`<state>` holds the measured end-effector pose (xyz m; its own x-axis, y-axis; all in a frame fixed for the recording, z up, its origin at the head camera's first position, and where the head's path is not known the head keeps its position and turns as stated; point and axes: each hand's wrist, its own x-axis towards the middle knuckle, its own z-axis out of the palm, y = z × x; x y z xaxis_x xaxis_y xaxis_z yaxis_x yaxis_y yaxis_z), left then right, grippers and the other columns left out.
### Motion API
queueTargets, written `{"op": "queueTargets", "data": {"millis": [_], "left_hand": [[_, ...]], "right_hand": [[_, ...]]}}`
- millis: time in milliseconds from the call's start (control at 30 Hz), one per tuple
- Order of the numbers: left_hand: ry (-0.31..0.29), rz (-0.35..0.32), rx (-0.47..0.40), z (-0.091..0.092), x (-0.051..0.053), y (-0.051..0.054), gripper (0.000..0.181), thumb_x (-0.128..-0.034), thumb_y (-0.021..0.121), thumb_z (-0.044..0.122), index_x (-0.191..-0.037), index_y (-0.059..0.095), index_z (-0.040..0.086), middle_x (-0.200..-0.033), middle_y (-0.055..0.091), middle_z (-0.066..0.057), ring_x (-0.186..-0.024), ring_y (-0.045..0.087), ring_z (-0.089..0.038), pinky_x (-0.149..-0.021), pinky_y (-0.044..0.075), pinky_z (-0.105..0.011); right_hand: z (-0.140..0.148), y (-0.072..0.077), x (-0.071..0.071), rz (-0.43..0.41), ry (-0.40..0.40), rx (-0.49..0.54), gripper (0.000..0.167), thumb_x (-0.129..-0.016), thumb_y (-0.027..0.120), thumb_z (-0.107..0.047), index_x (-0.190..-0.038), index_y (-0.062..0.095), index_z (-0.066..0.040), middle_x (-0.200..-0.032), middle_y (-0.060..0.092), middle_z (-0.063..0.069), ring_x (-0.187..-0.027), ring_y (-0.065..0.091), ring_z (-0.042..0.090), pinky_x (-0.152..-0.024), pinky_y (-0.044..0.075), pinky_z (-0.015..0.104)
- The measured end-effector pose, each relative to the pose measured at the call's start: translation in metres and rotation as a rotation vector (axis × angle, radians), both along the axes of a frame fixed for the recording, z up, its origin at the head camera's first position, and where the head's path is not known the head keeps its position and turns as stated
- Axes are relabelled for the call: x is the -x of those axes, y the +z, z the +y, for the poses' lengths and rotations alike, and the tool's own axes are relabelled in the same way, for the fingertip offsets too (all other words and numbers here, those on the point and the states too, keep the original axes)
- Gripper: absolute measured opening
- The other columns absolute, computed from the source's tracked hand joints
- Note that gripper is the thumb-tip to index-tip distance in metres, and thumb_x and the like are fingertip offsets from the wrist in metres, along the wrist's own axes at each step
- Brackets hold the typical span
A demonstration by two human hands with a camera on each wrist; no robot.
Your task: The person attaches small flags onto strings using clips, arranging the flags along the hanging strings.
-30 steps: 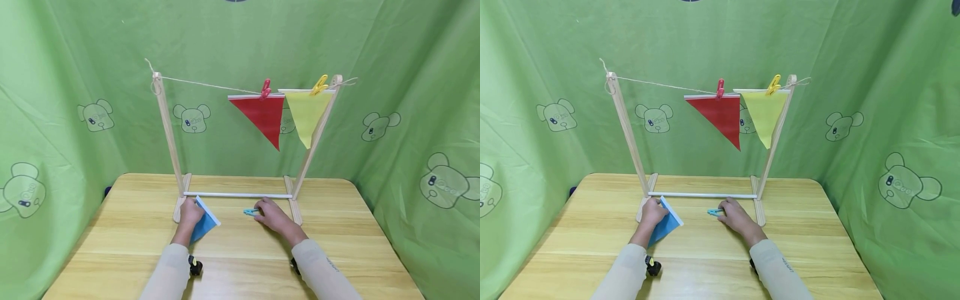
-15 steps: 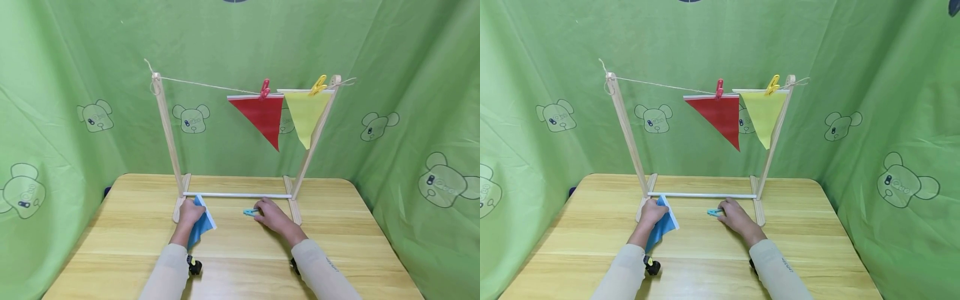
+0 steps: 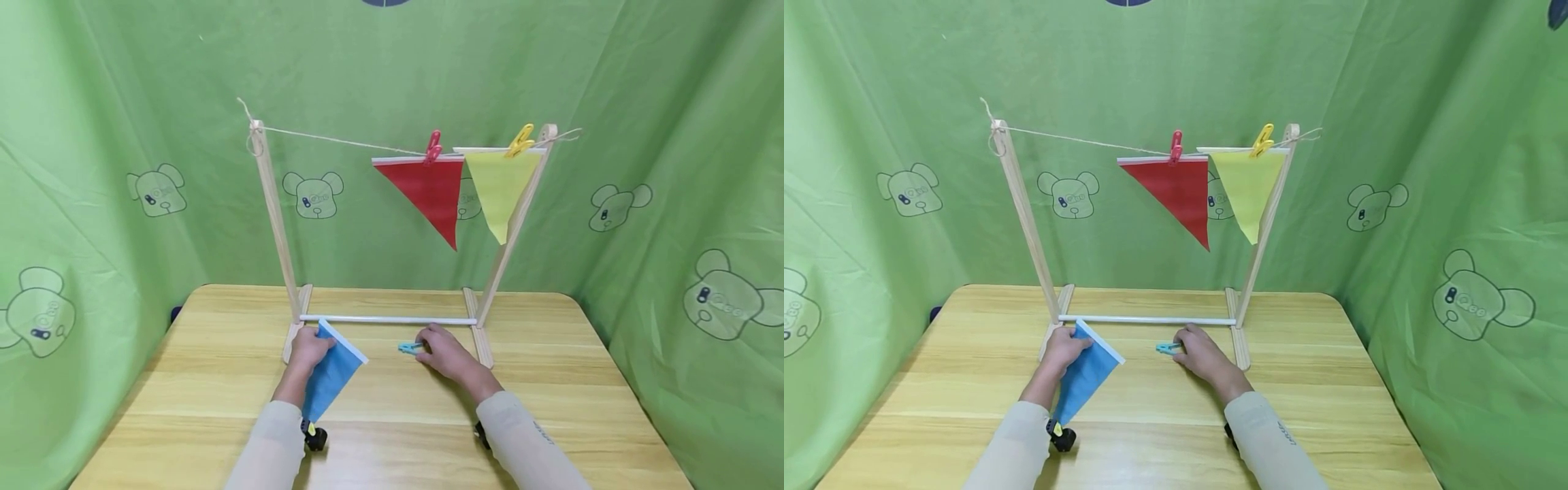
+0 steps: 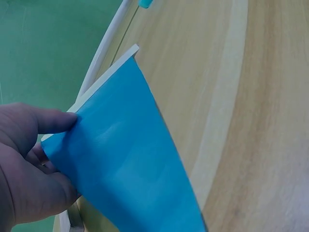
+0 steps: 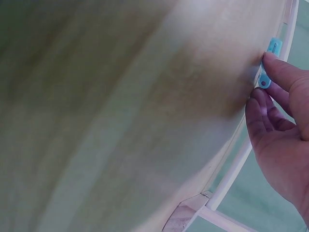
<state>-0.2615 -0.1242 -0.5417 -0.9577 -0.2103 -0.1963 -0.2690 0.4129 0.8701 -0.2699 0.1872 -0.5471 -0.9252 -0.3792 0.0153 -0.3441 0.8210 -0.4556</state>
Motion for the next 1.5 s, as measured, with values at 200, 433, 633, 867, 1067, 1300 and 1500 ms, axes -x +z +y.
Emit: {"op": "queueTargets", "data": {"millis": [200, 433, 633, 867, 1067, 1300, 1500], "left_hand": [[0.013, -0.009, -0.002, -0.002, -0.001, -0.001, 0.030, -0.0957, 0.071, 0.015, -0.071, 0.054, 0.007, -0.078, 0.051, -0.007, -0.076, 0.052, -0.024, -0.067, 0.046, -0.036], [0.020, -0.024, -0.049, -0.001, -0.003, -0.001, 0.021, -0.0954, 0.071, 0.012, -0.080, 0.062, 0.001, -0.087, 0.057, -0.011, -0.082, 0.054, -0.025, -0.074, 0.049, -0.040], [0.032, -0.020, -0.075, -0.001, -0.002, -0.005, 0.014, -0.0936, 0.072, 0.011, -0.089, 0.067, -0.002, -0.090, 0.063, -0.013, -0.083, 0.058, -0.025, -0.074, 0.053, -0.039], [0.036, 0.008, -0.112, 0.003, -0.002, -0.008, 0.022, -0.0953, 0.069, 0.011, -0.077, 0.059, 0.003, -0.077, 0.055, -0.007, -0.077, 0.052, -0.022, -0.069, 0.046, -0.034], [0.038, 0.004, -0.130, 0.003, -0.003, -0.006, 0.025, -0.0951, 0.070, 0.011, -0.075, 0.056, 0.005, -0.080, 0.056, -0.008, -0.078, 0.054, -0.022, -0.071, 0.048, -0.033], [0.033, 0.013, -0.142, 0.002, -0.003, -0.006, 0.033, -0.0951, 0.071, 0.010, -0.070, 0.050, 0.008, -0.074, 0.048, -0.005, -0.076, 0.050, -0.021, -0.069, 0.044, -0.032], [0.042, 0.041, -0.146, 0.005, -0.001, -0.004, 0.013, -0.0948, 0.071, 0.009, -0.088, 0.068, -0.002, -0.083, 0.061, -0.009, -0.080, 0.055, -0.022, -0.073, 0.049, -0.034]], "right_hand": [[0.000, 0.002, 0.000, -0.001, 0.009, 0.003, 0.025, -0.091, 0.080, -0.016, -0.111, 0.070, -0.005, -0.106, 0.059, 0.002, -0.089, 0.053, 0.014, -0.084, 0.053, 0.034], [0.002, 0.002, -0.001, 0.020, 0.017, 0.020, 0.022, -0.091, 0.078, -0.010, -0.111, 0.070, -0.004, -0.103, 0.061, 0.004, -0.087, 0.053, 0.015, -0.081, 0.053, 0.034], [0.003, 0.000, -0.001, 0.019, 0.006, 0.034, 0.022, -0.092, 0.076, -0.009, -0.112, 0.070, -0.003, -0.106, 0.061, 0.004, -0.088, 0.054, 0.013, -0.081, 0.053, 0.033], [0.003, 0.000, -0.002, -0.005, 0.000, 0.082, 0.019, -0.093, 0.074, -0.008, -0.111, 0.069, -0.003, -0.107, 0.062, 0.005, -0.090, 0.056, 0.014, -0.081, 0.054, 0.033], [0.006, 0.002, -0.002, -0.021, 0.014, 0.117, 0.019, -0.093, 0.074, -0.008, -0.111, 0.069, -0.003, -0.105, 0.062, 0.005, -0.089, 0.056, 0.014, -0.078, 0.053, 0.029], [0.009, 0.002, 0.000, -0.048, 0.004, 0.157, 0.017, -0.093, 0.075, -0.011, -0.109, 0.070, -0.005, -0.097, 0.062, 0.001, -0.083, 0.056, 0.011, -0.073, 0.052, 0.023], [0.012, 0.002, 0.001, -0.070, -0.027, 0.222, 0.017, -0.097, 0.072, -0.014, -0.111, 0.068, -0.006, -0.096, 0.060, 0.001, -0.081, 0.055, 0.012, -0.067, 0.051, 0.023]]}}
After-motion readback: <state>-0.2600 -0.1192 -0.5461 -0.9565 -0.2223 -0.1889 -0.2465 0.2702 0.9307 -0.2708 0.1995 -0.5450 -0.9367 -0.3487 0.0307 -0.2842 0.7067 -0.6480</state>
